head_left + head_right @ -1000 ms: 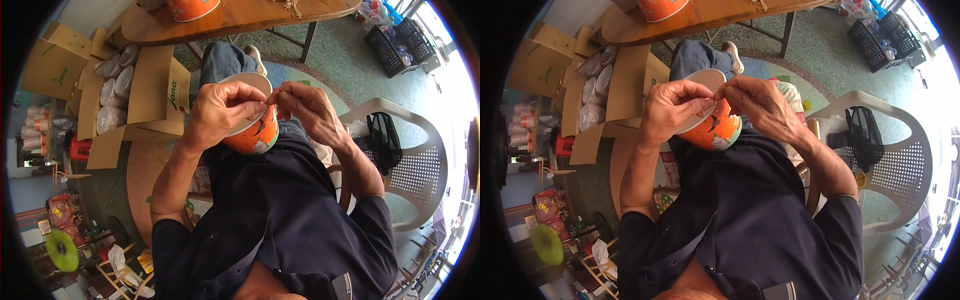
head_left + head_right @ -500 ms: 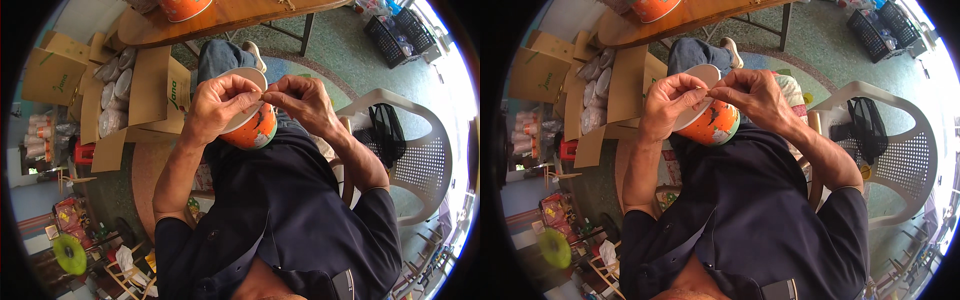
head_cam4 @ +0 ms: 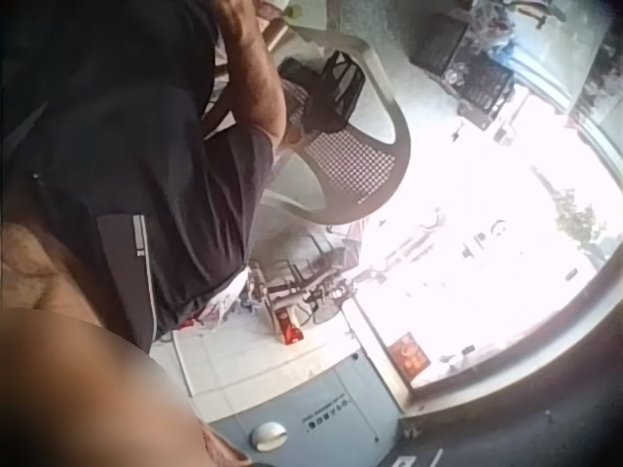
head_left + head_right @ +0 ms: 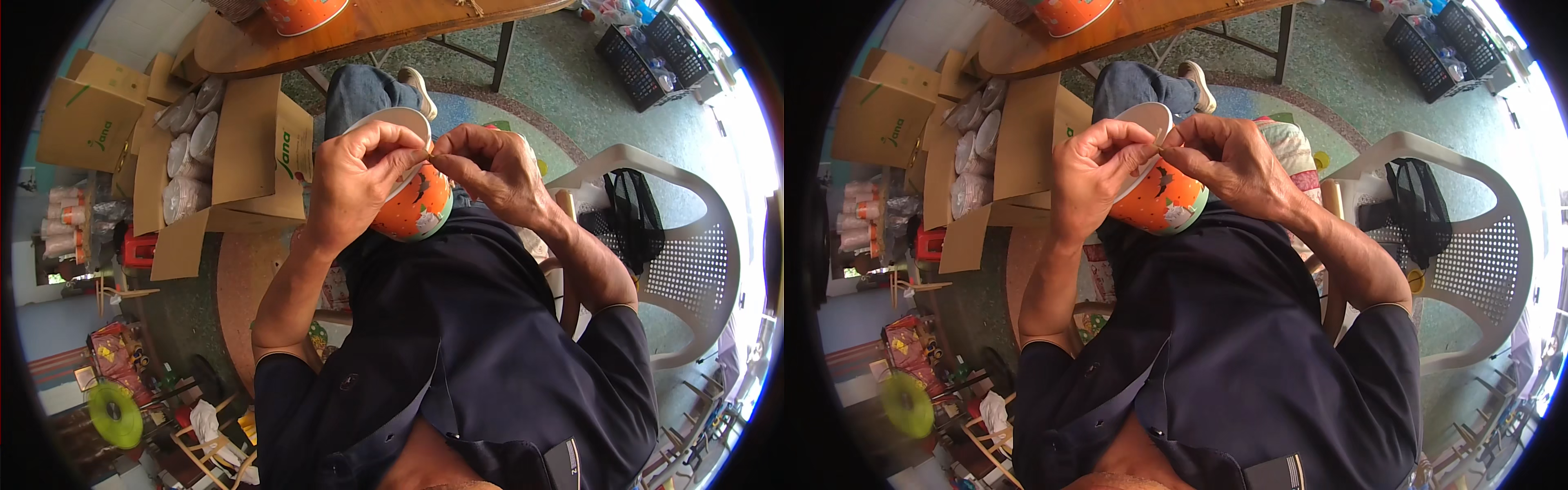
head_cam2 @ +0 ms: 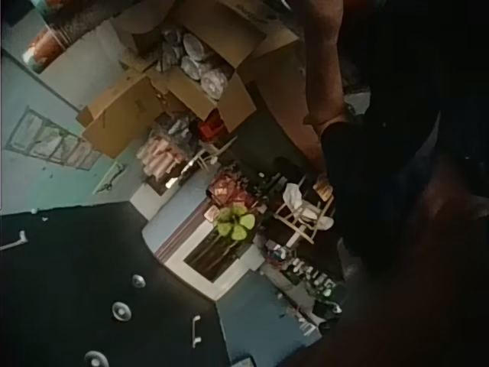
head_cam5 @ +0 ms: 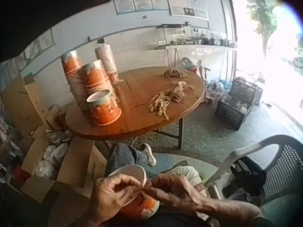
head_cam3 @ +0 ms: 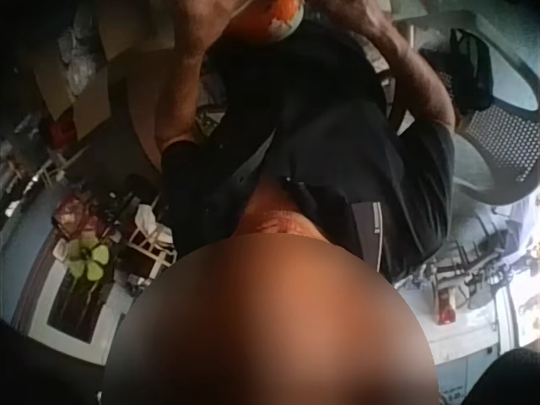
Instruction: Attaching string handles to decorative paper buckets for packaging.
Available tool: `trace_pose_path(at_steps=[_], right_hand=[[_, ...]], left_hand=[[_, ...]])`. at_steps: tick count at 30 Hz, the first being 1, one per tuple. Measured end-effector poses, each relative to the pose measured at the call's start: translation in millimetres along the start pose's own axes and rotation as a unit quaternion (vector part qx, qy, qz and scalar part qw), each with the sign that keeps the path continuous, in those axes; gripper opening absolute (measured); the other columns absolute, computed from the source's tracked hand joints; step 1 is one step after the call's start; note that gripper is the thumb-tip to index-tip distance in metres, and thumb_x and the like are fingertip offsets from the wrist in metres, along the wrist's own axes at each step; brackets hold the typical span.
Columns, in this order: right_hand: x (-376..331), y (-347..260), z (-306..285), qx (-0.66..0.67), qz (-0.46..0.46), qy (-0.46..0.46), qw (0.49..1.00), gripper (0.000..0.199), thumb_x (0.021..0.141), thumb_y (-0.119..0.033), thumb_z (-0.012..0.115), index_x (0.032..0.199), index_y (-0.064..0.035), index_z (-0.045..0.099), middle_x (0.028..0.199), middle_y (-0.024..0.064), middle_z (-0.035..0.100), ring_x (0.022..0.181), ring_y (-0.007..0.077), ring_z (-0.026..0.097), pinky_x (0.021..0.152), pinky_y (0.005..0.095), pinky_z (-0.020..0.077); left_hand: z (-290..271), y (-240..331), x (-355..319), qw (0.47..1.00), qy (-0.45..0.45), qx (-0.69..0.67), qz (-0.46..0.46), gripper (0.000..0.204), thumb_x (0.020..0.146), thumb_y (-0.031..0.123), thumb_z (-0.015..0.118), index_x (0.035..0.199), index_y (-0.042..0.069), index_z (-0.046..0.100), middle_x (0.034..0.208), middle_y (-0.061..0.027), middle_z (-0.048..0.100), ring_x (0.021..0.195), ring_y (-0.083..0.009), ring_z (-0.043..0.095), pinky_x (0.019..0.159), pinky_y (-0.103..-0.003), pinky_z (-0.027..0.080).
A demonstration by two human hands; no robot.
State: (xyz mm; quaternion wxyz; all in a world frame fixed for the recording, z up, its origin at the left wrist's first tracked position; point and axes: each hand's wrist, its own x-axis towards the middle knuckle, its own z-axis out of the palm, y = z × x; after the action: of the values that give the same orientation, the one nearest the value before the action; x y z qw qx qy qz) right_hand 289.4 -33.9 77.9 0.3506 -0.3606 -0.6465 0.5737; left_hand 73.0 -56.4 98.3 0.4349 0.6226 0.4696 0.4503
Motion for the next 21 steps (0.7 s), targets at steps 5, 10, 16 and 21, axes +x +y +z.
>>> trace_pose_path(at_steps=[5, 10, 16, 21], right_hand=[[1, 1, -2, 0.012, 0.001, -0.010, 1.000, 0.024, 0.102, -0.020, 0.070, 0.110, 0.0029, 0.071, 0.082, -0.0046, 0.065, 0.074, 0.0014, 0.052, 0.065, 0.0228, 0.0449], [1, -3, -3, 0.006, 0.006, -0.018, 1.000, 0.024, 0.102, -0.019, 0.069, 0.111, 0.0031, 0.070, 0.085, -0.0038, 0.067, 0.076, 0.0015, 0.054, 0.068, 0.0225, 0.0467], [4, 6, -1, -0.014, -0.011, 0.014, 1.000, 0.019, 0.101, -0.018, 0.068, 0.108, -0.0006, 0.071, 0.081, -0.0041, 0.066, 0.070, 0.0018, 0.053, 0.062, 0.0225, 0.0451], [7, 5, 0, -0.024, -0.022, 0.019, 0.999, 0.018, 0.101, -0.020, 0.068, 0.107, -0.0040, 0.071, 0.078, -0.0057, 0.064, 0.063, 0.0017, 0.052, 0.056, 0.0214, 0.0417]], left_hand=[[1, 2, -1, 0.982, 0.000, 0.165, 0.097, 0.005, 0.097, -0.001, 0.072, 0.100, -0.004, 0.072, 0.097, -0.0041, 0.075, 0.090, -0.0089, 0.070, 0.083, -0.025, 0.058], [-2, -3, 3, 0.980, -0.020, 0.160, 0.118, 0.005, 0.096, -0.004, 0.070, 0.100, -0.003, 0.072, 0.099, -0.0077, 0.074, 0.092, -0.0124, 0.071, 0.082, -0.026, 0.059], [-8, -6, 6, 0.997, -0.058, -0.050, -0.011, 0.016, 0.095, -0.002, 0.071, 0.111, -0.002, 0.068, 0.100, -0.0058, 0.073, 0.092, -0.0101, 0.070, 0.082, -0.025, 0.057], [-16, -8, 12, 0.981, -0.096, -0.148, -0.075, 0.030, 0.094, 0.000, 0.074, 0.121, -0.001, 0.063, 0.102, -0.0065, 0.073, 0.093, -0.0095, 0.069, 0.081, -0.023, 0.055]])
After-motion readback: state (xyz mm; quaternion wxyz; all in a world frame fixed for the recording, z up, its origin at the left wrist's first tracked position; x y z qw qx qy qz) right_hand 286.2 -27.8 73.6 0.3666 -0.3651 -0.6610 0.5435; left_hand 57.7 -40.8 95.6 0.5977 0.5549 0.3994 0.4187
